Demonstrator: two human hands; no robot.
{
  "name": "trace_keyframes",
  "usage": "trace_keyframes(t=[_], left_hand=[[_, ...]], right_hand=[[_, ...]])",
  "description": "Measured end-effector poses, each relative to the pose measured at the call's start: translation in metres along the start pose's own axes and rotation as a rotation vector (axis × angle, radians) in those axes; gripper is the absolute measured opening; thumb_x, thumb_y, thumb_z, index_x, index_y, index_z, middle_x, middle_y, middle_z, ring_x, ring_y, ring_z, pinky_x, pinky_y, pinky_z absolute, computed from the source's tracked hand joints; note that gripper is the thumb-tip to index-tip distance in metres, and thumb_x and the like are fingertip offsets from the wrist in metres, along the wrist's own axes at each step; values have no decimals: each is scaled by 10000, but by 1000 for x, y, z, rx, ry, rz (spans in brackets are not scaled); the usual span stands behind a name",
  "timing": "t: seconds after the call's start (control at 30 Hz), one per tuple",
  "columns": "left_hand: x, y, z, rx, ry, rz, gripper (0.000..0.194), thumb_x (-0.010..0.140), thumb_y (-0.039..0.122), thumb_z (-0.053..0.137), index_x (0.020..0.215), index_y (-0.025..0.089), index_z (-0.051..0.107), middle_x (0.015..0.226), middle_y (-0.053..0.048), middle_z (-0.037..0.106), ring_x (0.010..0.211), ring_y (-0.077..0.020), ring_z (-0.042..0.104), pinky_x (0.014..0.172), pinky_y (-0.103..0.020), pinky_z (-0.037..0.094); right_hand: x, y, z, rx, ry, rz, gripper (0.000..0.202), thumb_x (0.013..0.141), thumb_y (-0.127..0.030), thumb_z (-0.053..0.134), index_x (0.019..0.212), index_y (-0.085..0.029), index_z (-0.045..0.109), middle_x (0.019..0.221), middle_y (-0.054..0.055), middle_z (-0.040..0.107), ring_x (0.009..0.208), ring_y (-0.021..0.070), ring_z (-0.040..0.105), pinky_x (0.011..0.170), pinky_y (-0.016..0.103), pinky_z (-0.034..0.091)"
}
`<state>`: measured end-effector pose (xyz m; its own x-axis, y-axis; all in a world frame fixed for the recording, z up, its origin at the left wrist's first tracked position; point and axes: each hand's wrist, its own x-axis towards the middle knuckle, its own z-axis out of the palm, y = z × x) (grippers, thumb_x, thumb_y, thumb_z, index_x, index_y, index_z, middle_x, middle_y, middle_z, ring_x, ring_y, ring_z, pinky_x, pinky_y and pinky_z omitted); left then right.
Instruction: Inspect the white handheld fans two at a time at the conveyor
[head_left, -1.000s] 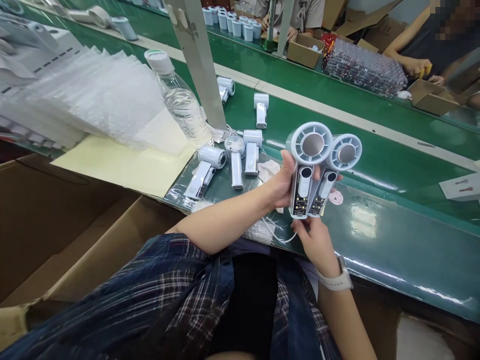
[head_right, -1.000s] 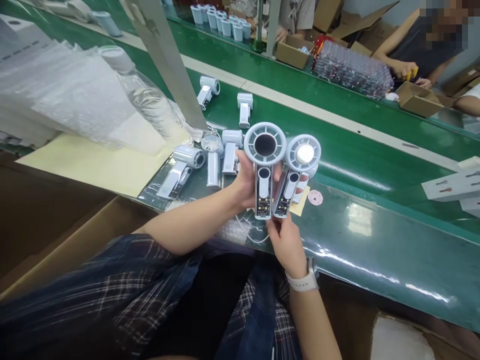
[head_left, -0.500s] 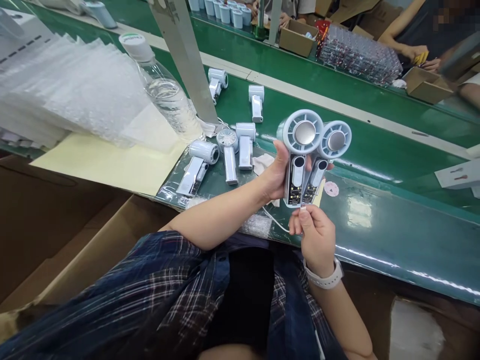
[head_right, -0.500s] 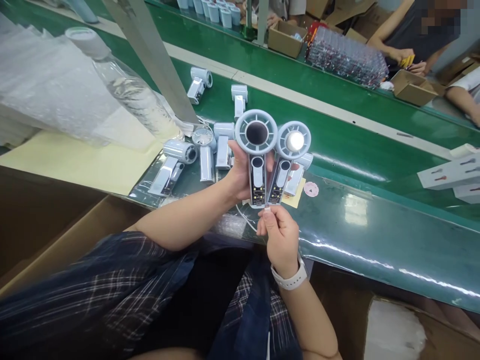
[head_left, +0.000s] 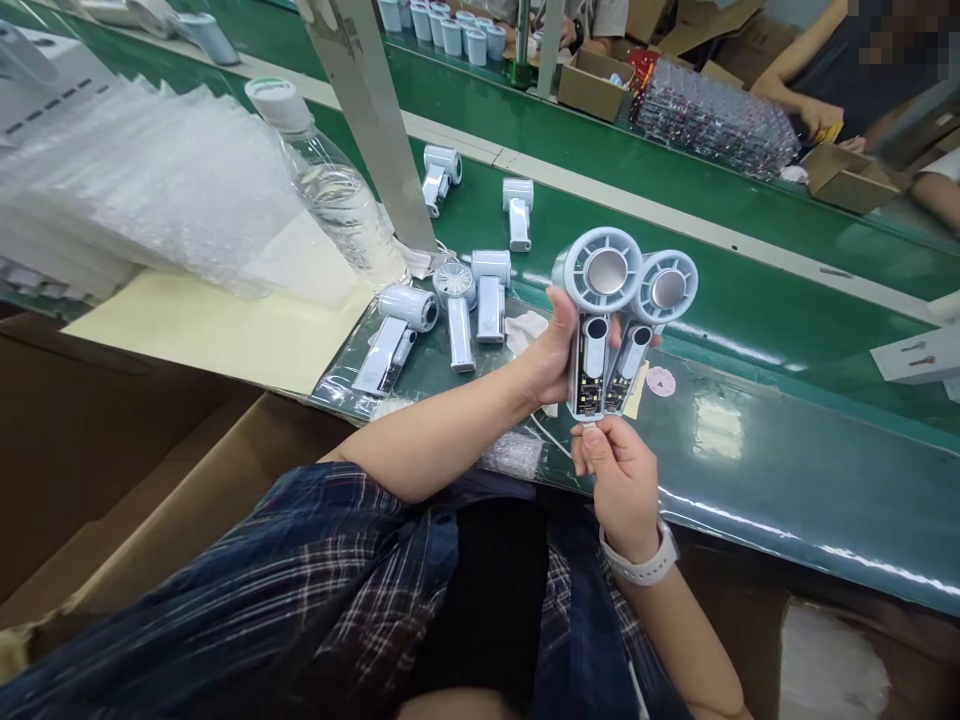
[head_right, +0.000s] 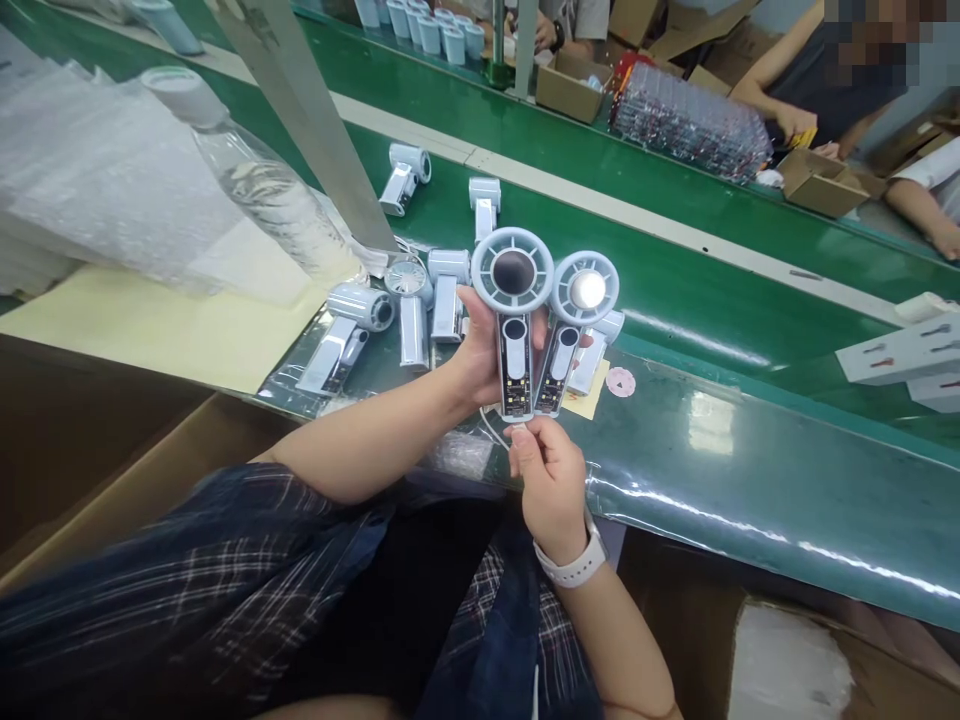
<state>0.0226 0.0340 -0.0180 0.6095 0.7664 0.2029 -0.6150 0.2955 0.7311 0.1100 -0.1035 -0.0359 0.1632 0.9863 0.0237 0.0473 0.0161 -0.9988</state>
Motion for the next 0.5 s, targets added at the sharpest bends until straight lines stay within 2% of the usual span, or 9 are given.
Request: trace_keyframes(t=[0.1,0.17,0.37,0.5], left_hand=[[-1,-6,1,-3,24,8,890,803,994,362,1079,192,635,1065,-129,725,1263,-359,651,868,-459,620],[-1,-8,2,-7,30,3,899,811,990,348,1103,190,632,1072,-133,724,1239,-348,661,873,-462,620],[-2,-6,0,-14,27,25,955,764,1033,289,1013,180,638,1004,-121,734,1121,-336,709,873,-489,599],[-2,-11,-1,-7,43,20,965,739,1046,297,1012,187,642,997,-116,741,1077,-324,720,845,-476,596]], right_hand=[[-4,4,11,204,62,17,335,1019,-488,616,845,-206,666,499,-85,465,448,91,445,493,251,347],[-5,5,14,262,81,20,332,1018,-483,623,842,-204,661,482,-96,438,417,81,416,462,241,323],[0,-2,2,204,61,29,302,979,-461,695,845,-190,695,496,-87,472,415,86,492,441,235,363],[2,0,6,259,85,39,306,986,-458,683,830,-195,687,503,-88,464,421,91,508,451,240,382]])
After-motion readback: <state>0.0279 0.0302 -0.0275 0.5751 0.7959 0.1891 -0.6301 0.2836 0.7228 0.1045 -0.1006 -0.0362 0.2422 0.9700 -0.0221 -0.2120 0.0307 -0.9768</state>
